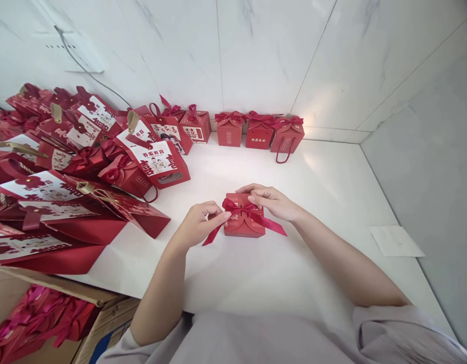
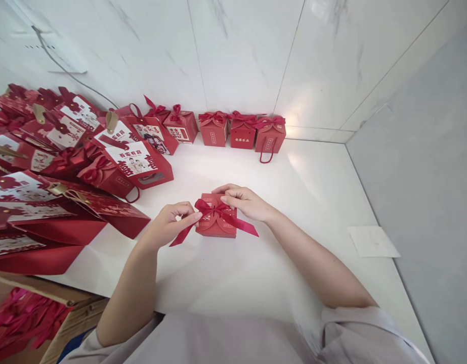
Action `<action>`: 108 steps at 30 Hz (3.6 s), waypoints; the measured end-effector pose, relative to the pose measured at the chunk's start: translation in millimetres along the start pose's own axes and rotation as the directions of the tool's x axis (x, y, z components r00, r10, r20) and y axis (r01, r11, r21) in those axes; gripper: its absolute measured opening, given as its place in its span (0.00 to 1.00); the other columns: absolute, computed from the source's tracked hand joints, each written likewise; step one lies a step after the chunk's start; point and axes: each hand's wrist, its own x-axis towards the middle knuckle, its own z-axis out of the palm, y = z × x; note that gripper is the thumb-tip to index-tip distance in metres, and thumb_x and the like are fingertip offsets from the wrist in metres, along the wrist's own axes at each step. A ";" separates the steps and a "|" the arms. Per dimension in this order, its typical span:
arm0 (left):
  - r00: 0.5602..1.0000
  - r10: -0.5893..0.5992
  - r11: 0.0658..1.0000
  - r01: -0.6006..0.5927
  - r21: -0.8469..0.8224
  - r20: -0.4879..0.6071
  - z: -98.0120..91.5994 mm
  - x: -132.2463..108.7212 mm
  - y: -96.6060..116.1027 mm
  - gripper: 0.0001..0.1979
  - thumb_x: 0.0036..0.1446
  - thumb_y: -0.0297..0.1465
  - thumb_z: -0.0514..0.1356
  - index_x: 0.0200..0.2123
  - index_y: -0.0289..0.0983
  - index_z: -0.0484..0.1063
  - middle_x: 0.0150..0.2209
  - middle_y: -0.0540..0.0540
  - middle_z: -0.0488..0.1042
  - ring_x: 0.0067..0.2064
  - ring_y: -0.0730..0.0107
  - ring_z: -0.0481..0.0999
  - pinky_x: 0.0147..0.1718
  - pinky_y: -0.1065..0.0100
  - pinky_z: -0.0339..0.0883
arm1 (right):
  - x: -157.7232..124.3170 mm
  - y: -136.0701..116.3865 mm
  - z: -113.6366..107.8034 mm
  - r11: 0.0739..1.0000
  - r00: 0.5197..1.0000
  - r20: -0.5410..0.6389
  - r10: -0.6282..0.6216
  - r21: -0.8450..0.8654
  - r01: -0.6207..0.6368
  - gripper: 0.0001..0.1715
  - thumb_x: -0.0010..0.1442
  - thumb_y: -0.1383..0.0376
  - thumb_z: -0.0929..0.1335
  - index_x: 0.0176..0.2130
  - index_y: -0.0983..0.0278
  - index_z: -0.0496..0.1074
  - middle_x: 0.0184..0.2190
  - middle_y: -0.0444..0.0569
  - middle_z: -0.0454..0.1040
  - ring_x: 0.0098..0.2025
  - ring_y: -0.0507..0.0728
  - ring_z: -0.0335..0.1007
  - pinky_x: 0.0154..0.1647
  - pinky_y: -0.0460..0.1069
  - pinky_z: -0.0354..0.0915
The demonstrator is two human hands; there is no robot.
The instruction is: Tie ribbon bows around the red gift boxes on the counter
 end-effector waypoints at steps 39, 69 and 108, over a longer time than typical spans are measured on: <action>0.942 0.294 0.954 -0.279 0.108 -0.159 34.8 27.2 -8.0 0.04 0.56 0.33 0.61 0.32 0.39 0.73 0.47 0.44 0.68 0.54 0.60 0.69 0.54 0.59 0.63 | -1.8 -7.9 -2.2 0.987 0.995 0.098 0.011 -0.159 0.004 0.24 0.62 0.50 0.65 0.23 0.63 0.61 0.48 0.50 0.74 0.43 0.57 0.70 0.45 0.55 0.64; 0.978 0.207 0.962 -0.200 -0.187 0.022 -9.2 20.0 -19.4 0.11 0.56 0.40 0.61 0.31 0.39 0.70 0.56 0.40 0.66 0.61 0.53 0.63 0.59 0.54 0.58 | -15.3 -33.5 -16.9 0.925 0.988 -0.149 -0.041 -0.380 -0.019 0.19 0.64 0.49 0.63 0.32 0.61 0.68 0.35 0.46 0.72 0.38 0.55 0.67 0.41 0.51 0.62; 0.948 -0.221 0.576 -0.063 -0.815 -0.230 38.8 34.1 -22.3 0.09 0.48 0.35 0.67 0.29 0.35 0.76 0.42 0.47 0.77 0.31 0.74 0.74 0.34 0.69 0.70 | -32.1 -20.2 6.0 -0.106 0.777 0.455 -0.435 -0.883 0.457 0.19 0.67 0.75 0.58 0.37 0.58 0.72 0.28 0.46 0.72 0.30 0.54 0.64 0.31 0.53 0.59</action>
